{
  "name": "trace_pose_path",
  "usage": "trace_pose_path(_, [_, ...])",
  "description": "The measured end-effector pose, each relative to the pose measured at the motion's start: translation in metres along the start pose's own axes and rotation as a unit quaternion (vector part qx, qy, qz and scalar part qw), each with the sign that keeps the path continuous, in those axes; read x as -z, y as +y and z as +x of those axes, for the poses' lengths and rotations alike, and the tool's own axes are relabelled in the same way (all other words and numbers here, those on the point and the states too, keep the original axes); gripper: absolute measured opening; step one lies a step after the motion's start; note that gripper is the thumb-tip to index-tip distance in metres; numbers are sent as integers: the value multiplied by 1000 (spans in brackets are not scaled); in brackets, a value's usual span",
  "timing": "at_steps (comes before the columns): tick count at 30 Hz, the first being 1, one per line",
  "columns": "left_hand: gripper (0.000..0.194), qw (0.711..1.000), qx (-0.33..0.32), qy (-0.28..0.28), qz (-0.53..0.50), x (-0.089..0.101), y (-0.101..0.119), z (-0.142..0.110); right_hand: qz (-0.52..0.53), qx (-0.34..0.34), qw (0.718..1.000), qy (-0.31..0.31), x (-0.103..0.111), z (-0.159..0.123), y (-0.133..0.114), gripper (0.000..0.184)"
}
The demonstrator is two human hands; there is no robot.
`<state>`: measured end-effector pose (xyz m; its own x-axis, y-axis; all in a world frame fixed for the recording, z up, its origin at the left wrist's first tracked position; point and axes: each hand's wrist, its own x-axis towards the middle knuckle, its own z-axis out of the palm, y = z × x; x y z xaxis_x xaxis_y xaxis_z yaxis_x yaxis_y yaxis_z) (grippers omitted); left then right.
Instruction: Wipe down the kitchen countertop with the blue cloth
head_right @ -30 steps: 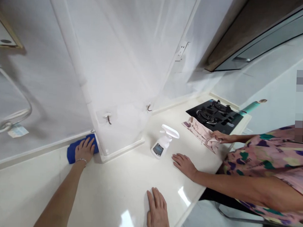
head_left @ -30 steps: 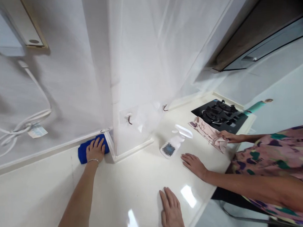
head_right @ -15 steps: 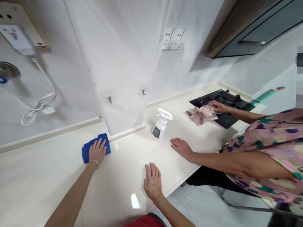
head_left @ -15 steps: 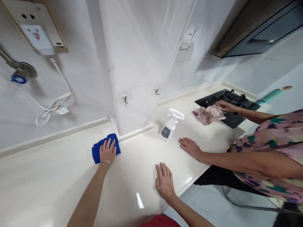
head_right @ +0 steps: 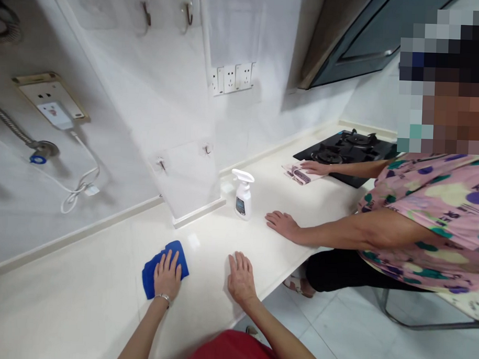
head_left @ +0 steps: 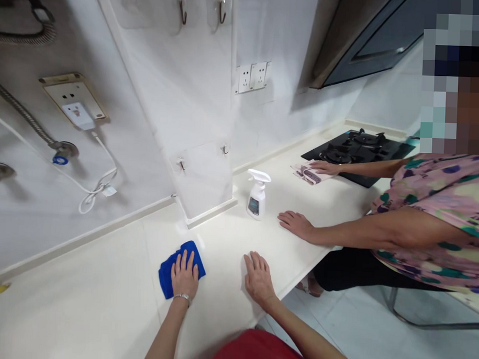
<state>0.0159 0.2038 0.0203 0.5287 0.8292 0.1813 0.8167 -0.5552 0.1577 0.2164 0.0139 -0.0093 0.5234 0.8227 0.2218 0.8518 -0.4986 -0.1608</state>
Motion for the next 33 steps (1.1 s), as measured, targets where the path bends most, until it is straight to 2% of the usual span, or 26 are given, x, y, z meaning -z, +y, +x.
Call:
trace_pose_path(4, [50, 1000, -16, -14, -1, 3, -4, -14, -2, 1, 1000, 11, -4, -1, 0, 65])
trace_pose_path(8, [52, 997, -27, -66, -13, 10, -11, -6, 0, 2, 1000, 21, -11, -2, 1, 66])
trace_pose_path(13, [52, 998, -63, -18, -10, 8, 8, 11, 11, 2, 1000, 20, -15, -1, 2, 65])
trace_pose_path(18, [52, 1000, -21, 12, 19, -13, 28, 13, -2, 4, 1000, 20, -17, 0, 2, 65])
trace_pose_path(26, [61, 996, -28, 79, 21, -27, 27, 11, -23, 6, 1000, 11, -28, -1, 7, 69])
trace_pose_path(33, [67, 998, -24, 56, 0, -30, 20, 16, -36, 16, 998, 41, -22, -1, 5, 68])
